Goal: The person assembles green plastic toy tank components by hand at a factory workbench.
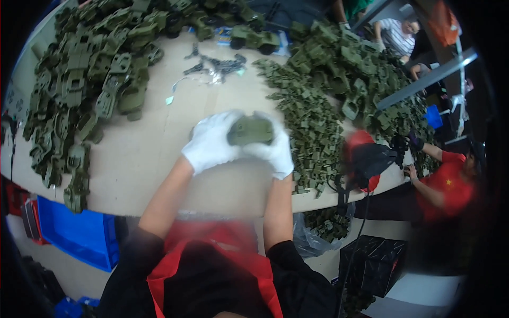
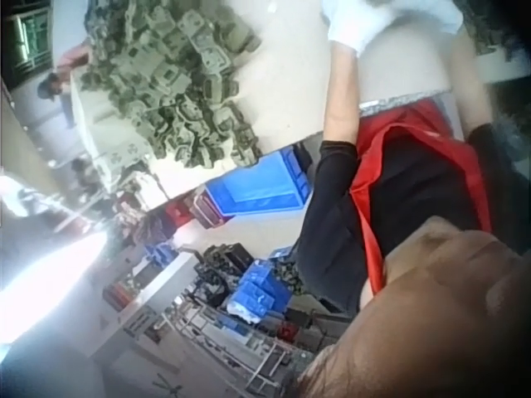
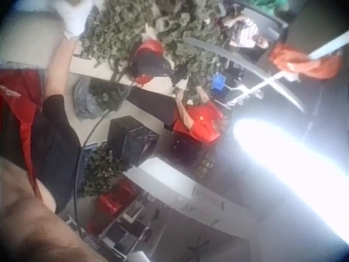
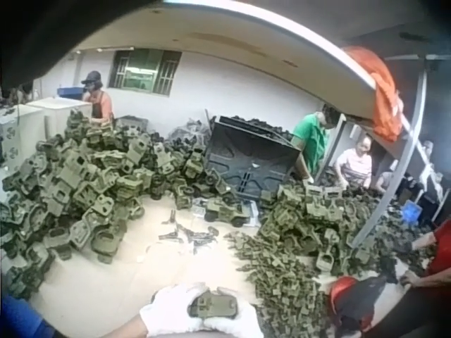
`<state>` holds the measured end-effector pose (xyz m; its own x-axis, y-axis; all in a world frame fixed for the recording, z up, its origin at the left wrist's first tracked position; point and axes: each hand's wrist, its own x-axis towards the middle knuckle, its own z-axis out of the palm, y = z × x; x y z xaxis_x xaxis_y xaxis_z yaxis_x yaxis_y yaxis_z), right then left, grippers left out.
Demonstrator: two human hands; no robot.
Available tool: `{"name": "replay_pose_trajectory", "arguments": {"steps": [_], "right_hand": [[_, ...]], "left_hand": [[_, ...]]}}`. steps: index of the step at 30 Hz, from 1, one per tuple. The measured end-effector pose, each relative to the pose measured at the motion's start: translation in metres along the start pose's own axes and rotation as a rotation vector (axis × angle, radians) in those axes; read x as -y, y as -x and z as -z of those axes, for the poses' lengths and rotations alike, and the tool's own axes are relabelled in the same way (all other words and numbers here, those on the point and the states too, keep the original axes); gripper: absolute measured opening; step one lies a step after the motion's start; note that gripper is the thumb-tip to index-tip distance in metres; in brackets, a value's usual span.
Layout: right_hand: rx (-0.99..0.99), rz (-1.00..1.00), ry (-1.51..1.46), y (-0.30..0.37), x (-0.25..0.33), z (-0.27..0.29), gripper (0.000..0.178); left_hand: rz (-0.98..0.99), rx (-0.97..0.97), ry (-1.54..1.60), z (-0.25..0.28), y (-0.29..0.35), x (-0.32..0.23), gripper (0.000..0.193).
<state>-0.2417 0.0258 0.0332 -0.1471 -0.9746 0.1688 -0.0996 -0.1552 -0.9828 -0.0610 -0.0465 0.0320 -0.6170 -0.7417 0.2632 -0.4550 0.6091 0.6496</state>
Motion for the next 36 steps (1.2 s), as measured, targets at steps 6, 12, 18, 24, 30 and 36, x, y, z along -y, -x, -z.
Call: {"name": "replay_pose_trajectory", "arguments": {"steps": [6, 12, 18, 24, 30, 36], "right_hand": [[-0.054, 0.153, 0.172, 0.014, 0.021, -0.022, 0.059], [-0.075, 0.344, 0.521, 0.058, 0.074, -0.01, 0.054], [-0.476, 0.071, 0.071, 0.074, 0.055, 0.027, 0.052], [-0.6, -0.088, -0.235, 0.078, 0.021, -0.001, 0.045], [-0.667, -0.176, 0.458, 0.089, -0.007, -0.014, 0.048], [-0.287, 0.175, 0.933, 0.051, 0.042, -0.047, 0.044]], "left_hand": [[-0.069, 0.0, 0.101, 0.018, 0.008, -0.006, 0.07], [-0.227, 0.046, 0.218, 0.024, 0.025, -0.049, 0.073], [-0.069, 0.033, 0.072, 0.038, 0.017, -0.043, 0.096], [0.067, 0.145, 0.881, 0.012, 0.025, 0.017, 0.092], [0.33, 0.038, 0.97, 0.014, 0.035, 0.027, 0.072], [0.232, -0.057, 0.771, -0.011, 0.04, 0.034, 0.067]]}}
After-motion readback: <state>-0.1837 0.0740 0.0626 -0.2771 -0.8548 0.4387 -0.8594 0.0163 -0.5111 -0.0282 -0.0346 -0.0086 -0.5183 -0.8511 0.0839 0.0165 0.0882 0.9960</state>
